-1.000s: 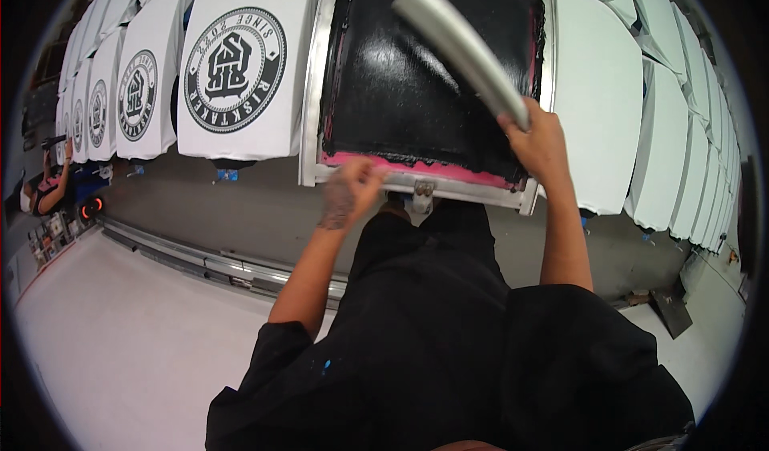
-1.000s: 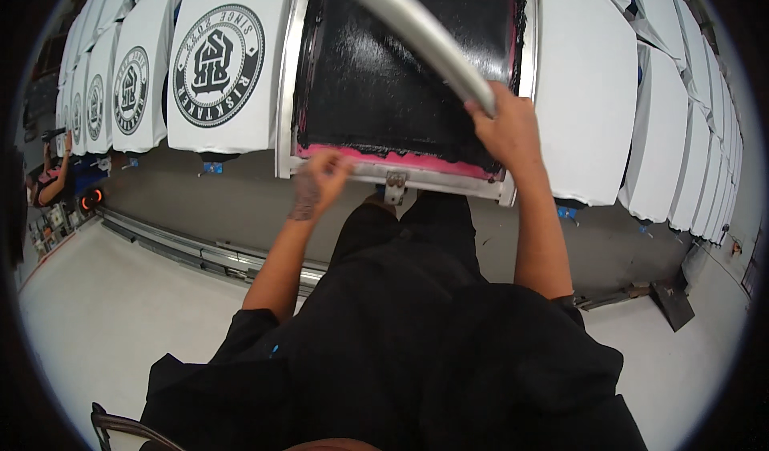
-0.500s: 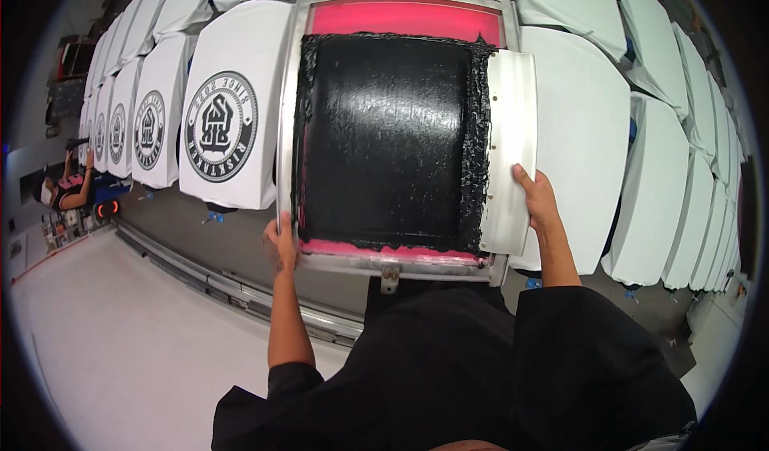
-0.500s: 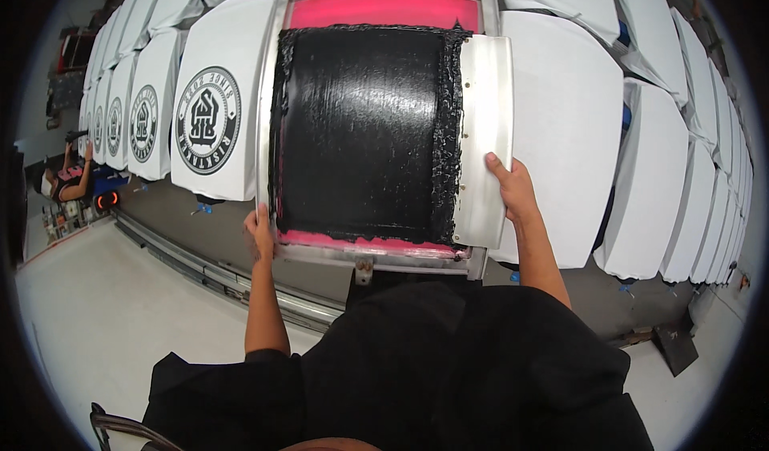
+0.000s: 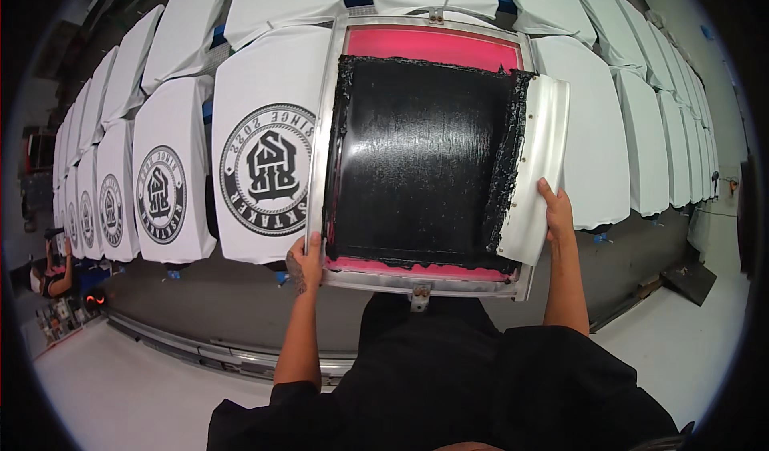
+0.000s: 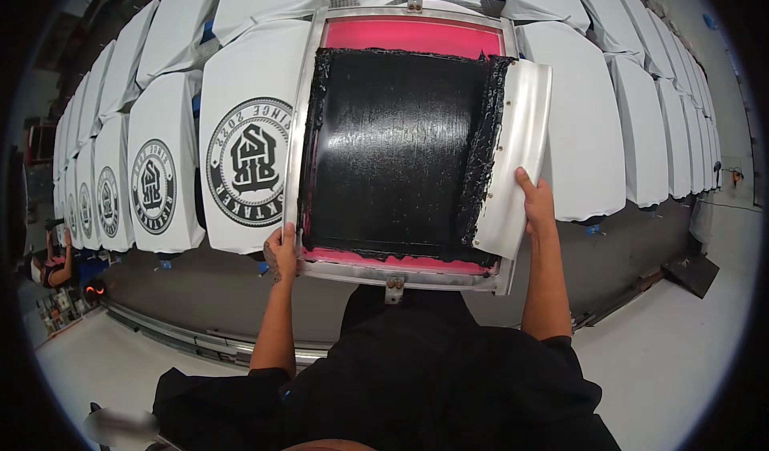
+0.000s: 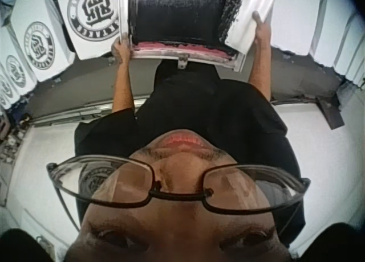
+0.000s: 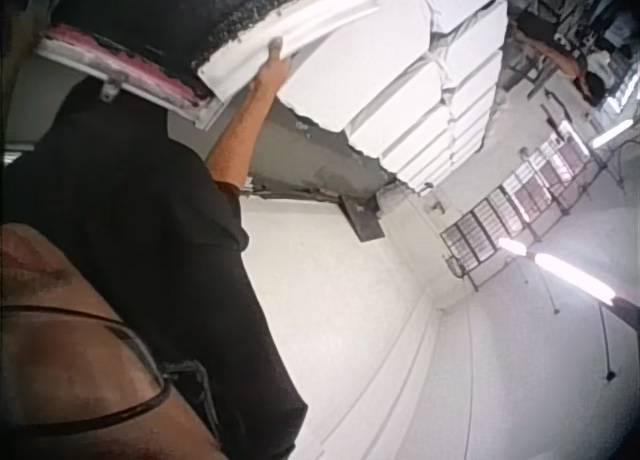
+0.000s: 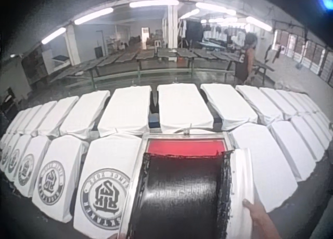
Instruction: Screen printing logos onto a series of white t-shirts on a production line using a manual squeegee.
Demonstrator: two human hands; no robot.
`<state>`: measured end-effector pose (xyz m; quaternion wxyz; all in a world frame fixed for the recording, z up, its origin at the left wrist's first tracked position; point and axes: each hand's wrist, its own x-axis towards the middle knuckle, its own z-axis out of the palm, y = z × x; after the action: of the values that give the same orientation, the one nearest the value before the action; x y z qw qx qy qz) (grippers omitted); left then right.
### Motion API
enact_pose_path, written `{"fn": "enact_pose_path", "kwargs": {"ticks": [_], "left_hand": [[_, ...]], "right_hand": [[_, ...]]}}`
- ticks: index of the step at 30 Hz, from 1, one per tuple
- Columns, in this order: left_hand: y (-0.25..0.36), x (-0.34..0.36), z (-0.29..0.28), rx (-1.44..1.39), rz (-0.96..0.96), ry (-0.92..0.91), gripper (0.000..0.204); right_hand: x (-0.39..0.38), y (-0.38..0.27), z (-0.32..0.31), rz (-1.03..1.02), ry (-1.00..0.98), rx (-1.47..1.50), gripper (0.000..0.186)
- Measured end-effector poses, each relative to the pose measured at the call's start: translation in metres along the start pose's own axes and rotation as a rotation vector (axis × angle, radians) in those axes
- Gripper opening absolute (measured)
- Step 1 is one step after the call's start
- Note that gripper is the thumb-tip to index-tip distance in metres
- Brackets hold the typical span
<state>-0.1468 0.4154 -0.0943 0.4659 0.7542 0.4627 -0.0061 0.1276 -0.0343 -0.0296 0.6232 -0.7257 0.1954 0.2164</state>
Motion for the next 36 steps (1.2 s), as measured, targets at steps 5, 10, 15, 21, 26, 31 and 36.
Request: {"fn": "enact_pose_path", "kwargs": {"ticks": [5,10,15,21,26,31,36], "left_hand": [[0.0,-0.022,0.007,0.057,0.0,0.033,0.054],[-0.026,-0.075,-0.04,0.028,-0.004,0.04,0.055],[-0.018,-0.078,-0.018,-0.077,0.068,0.059,0.054],[0.036,-0.138,0.012,0.244,0.345,0.228,0.028],[0.008,-0.211,0.074,0.226,0.375,-0.438,0.027],[0.004,-0.228,0.116,-0.196,-0.096,-0.572,0.032],[0.011,-0.21,0.121,-0.208,-0.186,-0.682,0.027]], "right_hand": [[0.007,-0.003,-0.007,0.023,-0.017,-0.006,0.056],[-0.052,-0.007,-0.007,0.048,-0.055,0.007,0.052],[-0.014,-0.015,-0.005,0.046,-0.149,0.035,0.05],[0.019,-0.077,0.003,-0.04,-0.261,-0.356,0.042],[0.07,-0.141,0.088,-0.575,-0.503,-0.995,0.042],[0.087,-0.184,0.167,-1.097,-0.422,-1.366,0.025],[0.112,-0.092,0.153,-1.394,-0.185,-1.372,0.038]]}}
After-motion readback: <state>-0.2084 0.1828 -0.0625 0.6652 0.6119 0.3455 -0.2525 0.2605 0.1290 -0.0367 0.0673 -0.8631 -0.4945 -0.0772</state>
